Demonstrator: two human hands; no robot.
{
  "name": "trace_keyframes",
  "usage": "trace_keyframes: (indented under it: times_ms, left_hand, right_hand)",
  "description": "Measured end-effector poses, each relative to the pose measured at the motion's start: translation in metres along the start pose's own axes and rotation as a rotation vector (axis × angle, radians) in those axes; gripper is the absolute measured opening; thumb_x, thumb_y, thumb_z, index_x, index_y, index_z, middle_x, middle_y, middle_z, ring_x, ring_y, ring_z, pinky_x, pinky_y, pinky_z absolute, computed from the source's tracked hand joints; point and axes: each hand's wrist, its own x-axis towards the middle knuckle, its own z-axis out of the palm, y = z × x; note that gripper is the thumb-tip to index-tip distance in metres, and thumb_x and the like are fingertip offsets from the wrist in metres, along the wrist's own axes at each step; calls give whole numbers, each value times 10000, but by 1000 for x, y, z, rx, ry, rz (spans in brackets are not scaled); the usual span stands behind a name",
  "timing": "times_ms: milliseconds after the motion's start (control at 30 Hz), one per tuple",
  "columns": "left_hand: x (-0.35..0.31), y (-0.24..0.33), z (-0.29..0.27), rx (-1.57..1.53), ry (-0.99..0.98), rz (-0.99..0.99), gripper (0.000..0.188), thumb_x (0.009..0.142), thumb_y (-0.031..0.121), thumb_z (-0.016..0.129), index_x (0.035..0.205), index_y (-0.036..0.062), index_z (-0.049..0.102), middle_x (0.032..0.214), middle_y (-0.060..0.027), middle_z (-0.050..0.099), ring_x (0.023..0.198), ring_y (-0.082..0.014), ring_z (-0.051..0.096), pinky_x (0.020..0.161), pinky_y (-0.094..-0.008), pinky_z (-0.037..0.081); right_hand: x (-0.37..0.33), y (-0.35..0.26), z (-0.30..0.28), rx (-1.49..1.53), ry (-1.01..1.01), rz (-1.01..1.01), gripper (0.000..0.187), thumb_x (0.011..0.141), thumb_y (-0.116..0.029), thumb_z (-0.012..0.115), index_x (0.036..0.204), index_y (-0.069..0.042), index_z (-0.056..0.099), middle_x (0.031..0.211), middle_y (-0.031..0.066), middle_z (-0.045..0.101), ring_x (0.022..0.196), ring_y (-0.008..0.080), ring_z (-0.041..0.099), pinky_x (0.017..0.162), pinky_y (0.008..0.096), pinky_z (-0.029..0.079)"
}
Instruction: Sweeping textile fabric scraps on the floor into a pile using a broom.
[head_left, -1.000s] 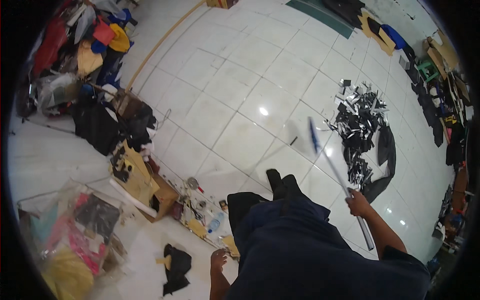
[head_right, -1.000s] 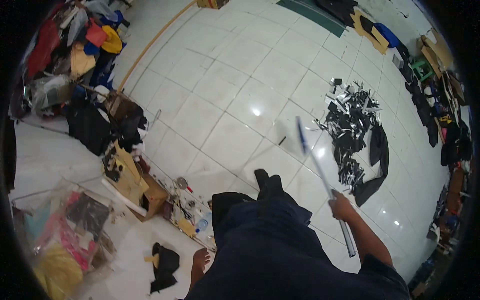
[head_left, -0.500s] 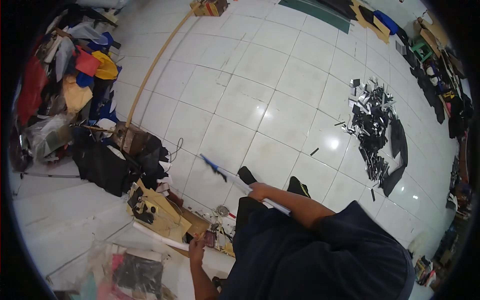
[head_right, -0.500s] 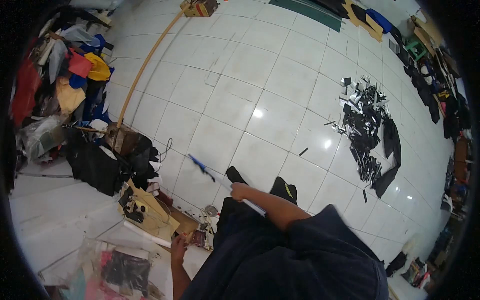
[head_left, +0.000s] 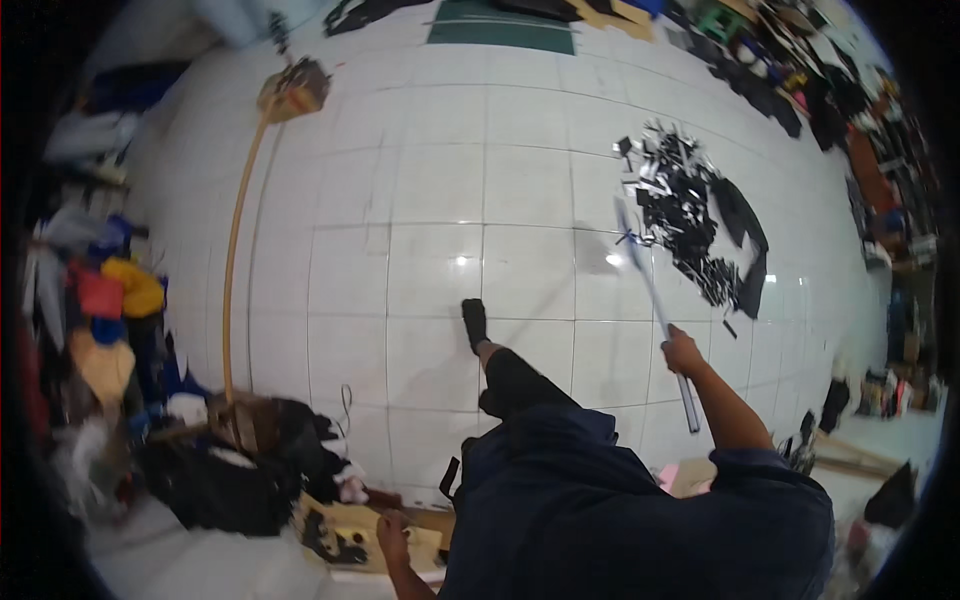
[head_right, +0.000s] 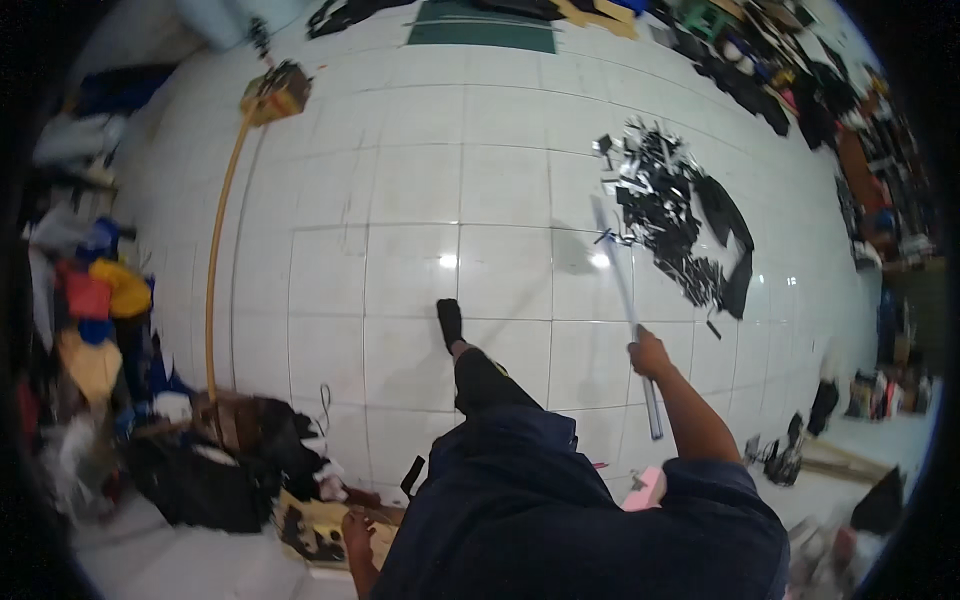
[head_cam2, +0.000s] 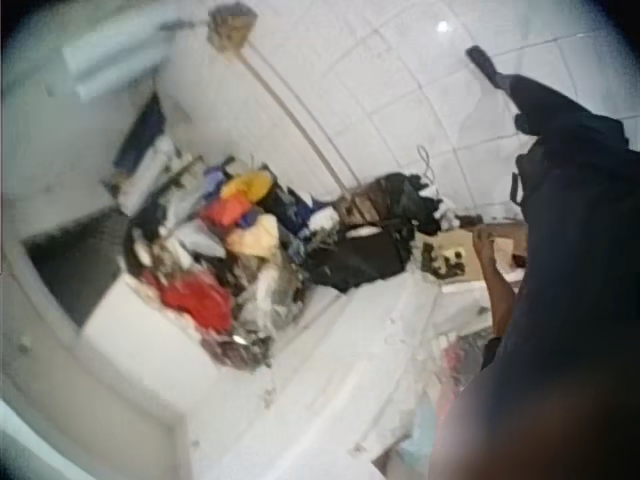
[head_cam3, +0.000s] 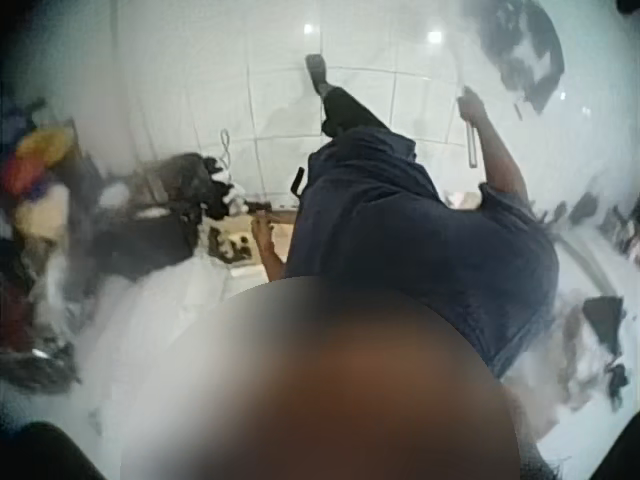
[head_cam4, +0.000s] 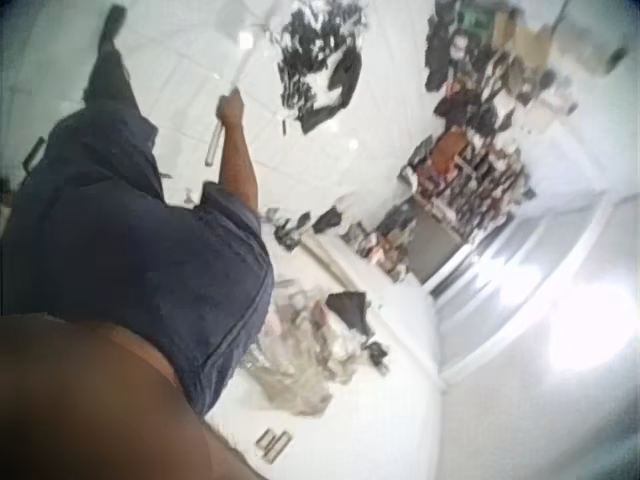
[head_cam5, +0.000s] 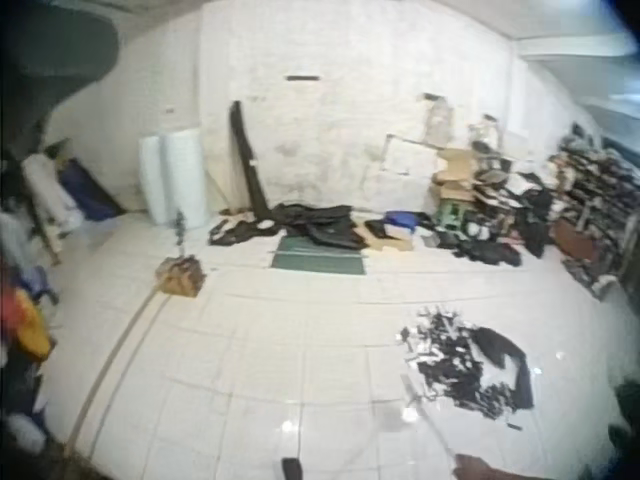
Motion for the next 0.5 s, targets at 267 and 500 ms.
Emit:
trace_keyframes:
  times_ms: [267, 500]
  left_hand:
    - [105, 152, 36, 271, -103, -59, 276, 802, 216, 558, 936, -23, 522, 734, -37, 509, 609, -119, 499, 530, -245, 421]
    - [140, 337, 50, 123, -86, 271, 267, 829, 207, 548, 1001, 11, 495, 732, 7, 483, 605, -61, 445, 493, -202, 356]
  right_hand:
    - [-15, -240, 19, 99, -624, -299, 489, 793, -191, 477, 1238, -33, 352, 1013, 249, 533, 967, 363, 512, 826, 427, 402]
    - [132, -403, 230, -30, -820, -544, 486, 739, -195, 487, 1184, -6, 436, 877, 183, 576, 756, 323, 584, 655, 403, 484]
